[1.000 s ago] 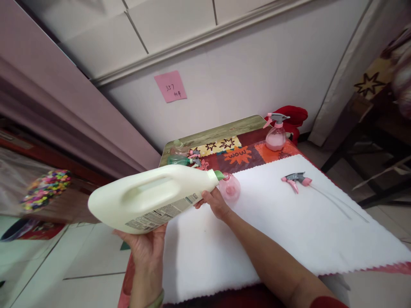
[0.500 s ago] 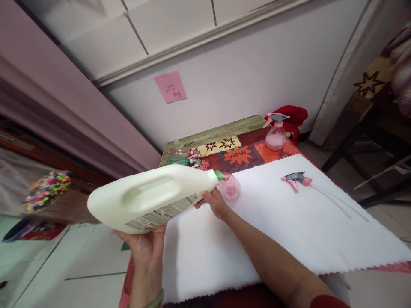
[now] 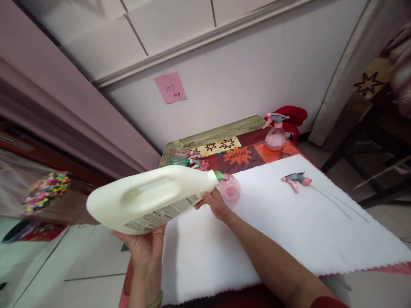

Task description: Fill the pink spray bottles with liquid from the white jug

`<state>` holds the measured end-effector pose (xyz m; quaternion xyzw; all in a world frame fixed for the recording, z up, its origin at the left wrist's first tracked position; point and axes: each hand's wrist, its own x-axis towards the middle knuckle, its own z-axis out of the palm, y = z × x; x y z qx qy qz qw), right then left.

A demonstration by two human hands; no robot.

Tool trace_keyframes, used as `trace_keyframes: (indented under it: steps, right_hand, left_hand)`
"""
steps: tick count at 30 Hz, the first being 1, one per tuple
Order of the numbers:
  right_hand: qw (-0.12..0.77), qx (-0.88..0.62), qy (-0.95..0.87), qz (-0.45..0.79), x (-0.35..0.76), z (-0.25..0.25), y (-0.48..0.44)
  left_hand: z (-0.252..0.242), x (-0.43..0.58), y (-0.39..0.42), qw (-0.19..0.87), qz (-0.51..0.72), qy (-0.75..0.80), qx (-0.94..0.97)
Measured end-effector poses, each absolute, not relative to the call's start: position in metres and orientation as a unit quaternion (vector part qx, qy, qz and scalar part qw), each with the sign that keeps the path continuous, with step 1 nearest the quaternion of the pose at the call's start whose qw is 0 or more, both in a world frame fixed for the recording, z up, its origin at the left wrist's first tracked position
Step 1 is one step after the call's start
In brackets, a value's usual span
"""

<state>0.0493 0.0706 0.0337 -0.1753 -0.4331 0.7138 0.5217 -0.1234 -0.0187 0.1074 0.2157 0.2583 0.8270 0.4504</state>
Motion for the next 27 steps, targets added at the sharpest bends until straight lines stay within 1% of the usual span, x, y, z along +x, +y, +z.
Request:
trace_keyframes:
  steps: [9,27]
  right_hand:
    - [0.524,-0.181,-0.425,0.716,0.051,0.0365,0.0693]
    - [0.524,-0.179,-0.419,0.719,0.0496,0.0344,0.0699]
  left_hand:
    - [0.113,-0.1169,-0.0185,0.428,0.828,0.297,0.208]
    - [0.1112,-0.1187,-0.0192,0.441,0.827,0.278,0.21]
